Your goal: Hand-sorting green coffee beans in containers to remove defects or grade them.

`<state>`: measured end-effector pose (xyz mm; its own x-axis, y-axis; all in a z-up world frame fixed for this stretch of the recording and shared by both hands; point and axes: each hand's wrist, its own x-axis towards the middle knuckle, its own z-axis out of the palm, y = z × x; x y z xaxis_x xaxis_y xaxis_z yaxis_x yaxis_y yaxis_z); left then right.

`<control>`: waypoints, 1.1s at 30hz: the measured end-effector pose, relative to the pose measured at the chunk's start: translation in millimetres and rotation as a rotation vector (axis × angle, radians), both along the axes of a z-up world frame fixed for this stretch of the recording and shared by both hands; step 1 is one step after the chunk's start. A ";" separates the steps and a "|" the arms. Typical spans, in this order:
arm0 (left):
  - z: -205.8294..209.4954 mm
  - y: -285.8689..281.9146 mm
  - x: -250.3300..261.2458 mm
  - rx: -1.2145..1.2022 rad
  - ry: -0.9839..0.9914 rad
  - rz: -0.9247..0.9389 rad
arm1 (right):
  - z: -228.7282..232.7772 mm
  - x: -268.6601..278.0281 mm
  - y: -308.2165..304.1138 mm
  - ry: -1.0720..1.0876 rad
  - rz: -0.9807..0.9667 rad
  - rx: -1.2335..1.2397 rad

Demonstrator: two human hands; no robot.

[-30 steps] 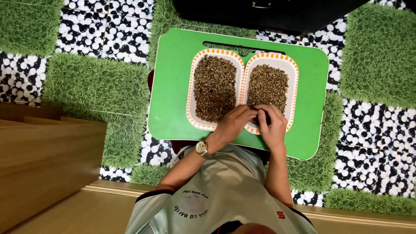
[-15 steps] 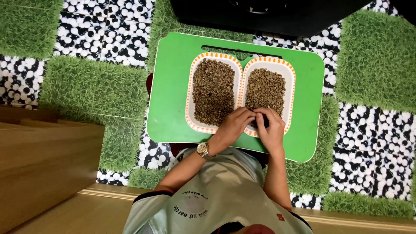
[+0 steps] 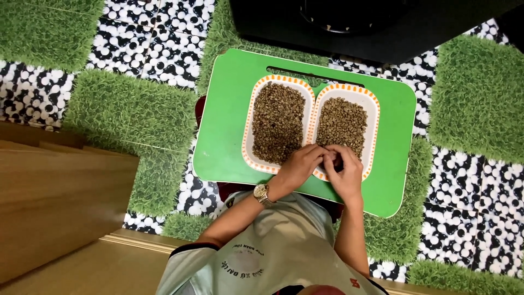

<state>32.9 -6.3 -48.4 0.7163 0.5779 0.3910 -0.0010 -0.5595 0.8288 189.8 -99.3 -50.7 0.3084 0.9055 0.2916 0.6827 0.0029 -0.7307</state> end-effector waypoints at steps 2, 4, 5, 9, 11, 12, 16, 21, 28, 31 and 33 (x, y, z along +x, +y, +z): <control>0.6 -1.2 0.9 -0.001 0.007 0.004 | 0.4 -0.2 0.1 -0.003 -0.005 -0.006; -1.4 -0.5 1.7 -0.002 0.014 0.007 | -1.1 0.2 1.0 -0.006 -0.011 -0.011; -3.7 -0.7 1.7 0.010 0.023 0.003 | -2.7 0.5 0.6 -0.016 -0.015 -0.008; -6.4 -2.9 1.1 0.042 0.035 -0.008 | -7.5 1.7 -0.1 -0.054 -0.019 -0.014; 2.8 -3.0 -2.0 0.040 0.030 -0.016 | -1.4 -2.2 1.9 -0.063 -0.014 -0.011; 7.3 -1.5 -2.7 0.038 0.025 -0.024 | 1.6 -3.1 4.5 -0.073 -0.009 -0.007; 6.8 -3.8 -1.4 0.135 0.048 -0.011 | 7.6 -7.1 3.3 -0.081 -0.002 -0.011; 0.6 -4.6 -0.7 0.154 0.081 -0.014 | 3.7 -6.1 3.1 -0.076 -0.021 -0.010; 23.7 -4.2 -8.2 0.164 0.089 -0.033 | 8.0 -9.2 2.3 -0.071 -0.027 -0.014; 20.2 -2.1 -7.3 0.159 0.087 -0.045 | 7.2 -9.1 4.6 -0.053 -0.041 -0.002; 10.5 -4.1 -4.0 0.138 0.084 -0.037 | 9.0 -10.3 4.3 -0.080 -0.063 0.007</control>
<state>28.9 -10.4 -37.8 0.7694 0.4954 0.4031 0.0420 -0.6690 0.7421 179.5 -95.0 -41.7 0.3398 0.8829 0.3241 0.7376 -0.0363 -0.6743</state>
